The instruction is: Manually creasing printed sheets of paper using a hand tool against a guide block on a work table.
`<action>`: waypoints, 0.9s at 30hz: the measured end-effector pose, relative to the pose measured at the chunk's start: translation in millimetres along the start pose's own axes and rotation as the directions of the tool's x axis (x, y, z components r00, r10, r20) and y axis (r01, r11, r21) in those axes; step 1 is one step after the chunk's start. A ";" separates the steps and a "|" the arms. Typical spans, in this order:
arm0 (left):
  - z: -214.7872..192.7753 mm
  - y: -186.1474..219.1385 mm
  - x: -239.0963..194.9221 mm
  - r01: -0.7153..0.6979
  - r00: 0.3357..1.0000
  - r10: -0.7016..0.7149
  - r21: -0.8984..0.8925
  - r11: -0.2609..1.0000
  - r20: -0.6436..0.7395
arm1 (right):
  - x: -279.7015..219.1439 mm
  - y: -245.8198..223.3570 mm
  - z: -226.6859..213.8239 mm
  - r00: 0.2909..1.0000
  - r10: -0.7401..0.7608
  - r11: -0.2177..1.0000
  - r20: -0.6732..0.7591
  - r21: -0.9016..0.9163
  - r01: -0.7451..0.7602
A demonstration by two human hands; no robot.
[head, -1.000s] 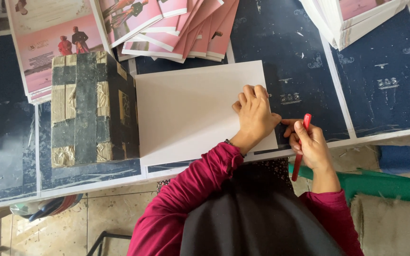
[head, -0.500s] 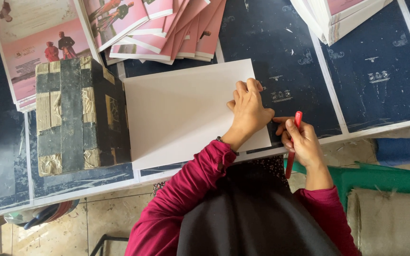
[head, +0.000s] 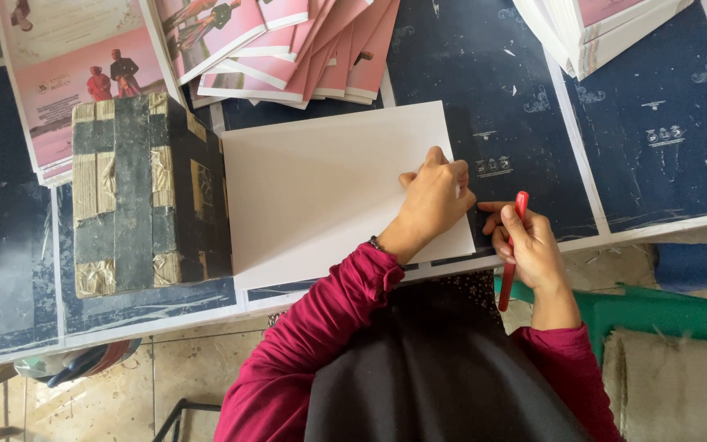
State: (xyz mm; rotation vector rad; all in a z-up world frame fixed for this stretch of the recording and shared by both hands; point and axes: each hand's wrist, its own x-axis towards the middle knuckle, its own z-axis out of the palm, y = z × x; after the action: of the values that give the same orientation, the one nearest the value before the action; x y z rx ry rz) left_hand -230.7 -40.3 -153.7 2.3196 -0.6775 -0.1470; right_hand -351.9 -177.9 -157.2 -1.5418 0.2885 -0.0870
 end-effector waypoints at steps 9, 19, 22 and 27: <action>19.9 7.8 0.2 0.070 0.995 -0.080 0.156 0.985 0.058 | 0.9 18.5 -6.3 1.000 0.005 1.000 -0.028 -0.003 -0.005; 22.5 7.5 4.6 0.117 0.986 -0.130 0.124 0.985 0.105 | 2.3 28.4 -11.6 0.999 0.009 1.000 -0.036 0.018 -0.009; 19.5 9.8 5.4 0.125 0.985 -0.138 0.117 0.985 0.104 | 2.2 26.3 -10.9 1.000 0.005 1.000 -0.031 0.026 -0.004; 18.3 12.6 4.1 0.148 0.985 -0.158 0.130 0.980 0.072 | 2.9 28.3 -13.1 1.000 -0.004 1.000 -0.010 0.031 0.004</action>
State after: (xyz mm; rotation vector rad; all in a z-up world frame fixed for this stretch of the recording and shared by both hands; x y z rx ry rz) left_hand -237.9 -61.2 -158.6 2.4969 -0.5615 -0.2788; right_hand -355.7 -190.3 -185.7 -1.5118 0.2909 -0.1021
